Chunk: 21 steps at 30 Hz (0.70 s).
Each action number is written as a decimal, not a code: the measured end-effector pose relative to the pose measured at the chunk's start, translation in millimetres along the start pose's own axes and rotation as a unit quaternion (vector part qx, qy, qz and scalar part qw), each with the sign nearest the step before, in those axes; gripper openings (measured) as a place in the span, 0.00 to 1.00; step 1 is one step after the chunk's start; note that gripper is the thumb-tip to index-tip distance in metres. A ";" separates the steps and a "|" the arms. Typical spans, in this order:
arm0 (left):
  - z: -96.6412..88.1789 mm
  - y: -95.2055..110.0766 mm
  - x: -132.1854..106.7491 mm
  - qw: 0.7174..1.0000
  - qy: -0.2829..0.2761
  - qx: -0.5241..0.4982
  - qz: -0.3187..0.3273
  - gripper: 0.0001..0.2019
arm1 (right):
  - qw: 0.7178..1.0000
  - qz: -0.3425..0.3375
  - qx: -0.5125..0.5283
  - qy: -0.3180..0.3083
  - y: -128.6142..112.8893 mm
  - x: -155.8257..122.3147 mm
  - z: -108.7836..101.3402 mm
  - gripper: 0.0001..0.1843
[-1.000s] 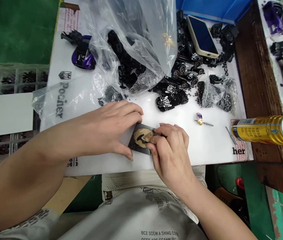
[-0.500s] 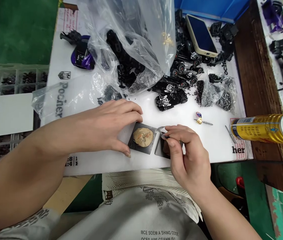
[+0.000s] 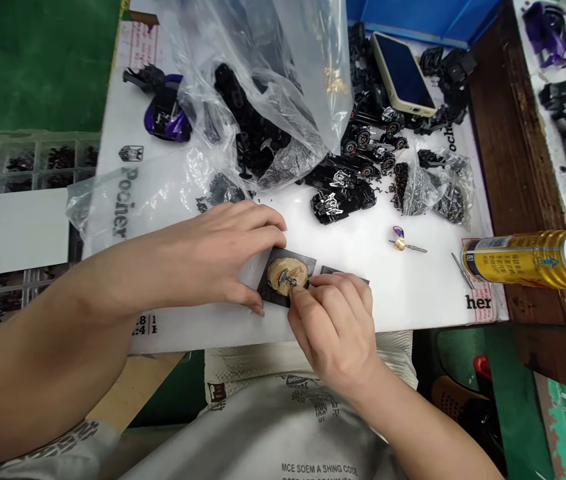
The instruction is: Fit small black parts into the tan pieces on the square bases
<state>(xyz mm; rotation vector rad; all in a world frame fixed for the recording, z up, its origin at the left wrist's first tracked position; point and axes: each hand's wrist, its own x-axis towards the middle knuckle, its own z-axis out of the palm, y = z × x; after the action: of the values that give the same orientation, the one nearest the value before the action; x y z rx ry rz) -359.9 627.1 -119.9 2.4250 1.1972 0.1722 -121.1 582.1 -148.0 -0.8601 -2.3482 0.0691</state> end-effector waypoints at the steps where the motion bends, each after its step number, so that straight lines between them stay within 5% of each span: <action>1: 0.2 0.8 0.1 1.000 0.001 0.004 -0.001 0.27 | 1.000 -0.005 -0.001 0.001 -0.6 -0.1 0.6 0.15; 12: 1.6 8.6 1.5 1.000 0.004 0.021 -0.020 0.30 | 1.000 -0.001 -0.025 -0.007 -3.8 3.8 0.6 0.14; 21: -13.7 -4.1 2.6 0.994 -0.052 -0.088 -0.030 0.16 | 0.999 -0.017 -0.044 -0.006 -5.9 -0.9 0.7 0.13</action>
<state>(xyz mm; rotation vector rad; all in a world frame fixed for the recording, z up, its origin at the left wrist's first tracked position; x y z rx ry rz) -365.3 635.7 -109.5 2.2167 1.1556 0.1254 -124.3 577.1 -147.5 -0.8640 -2.3919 -0.0423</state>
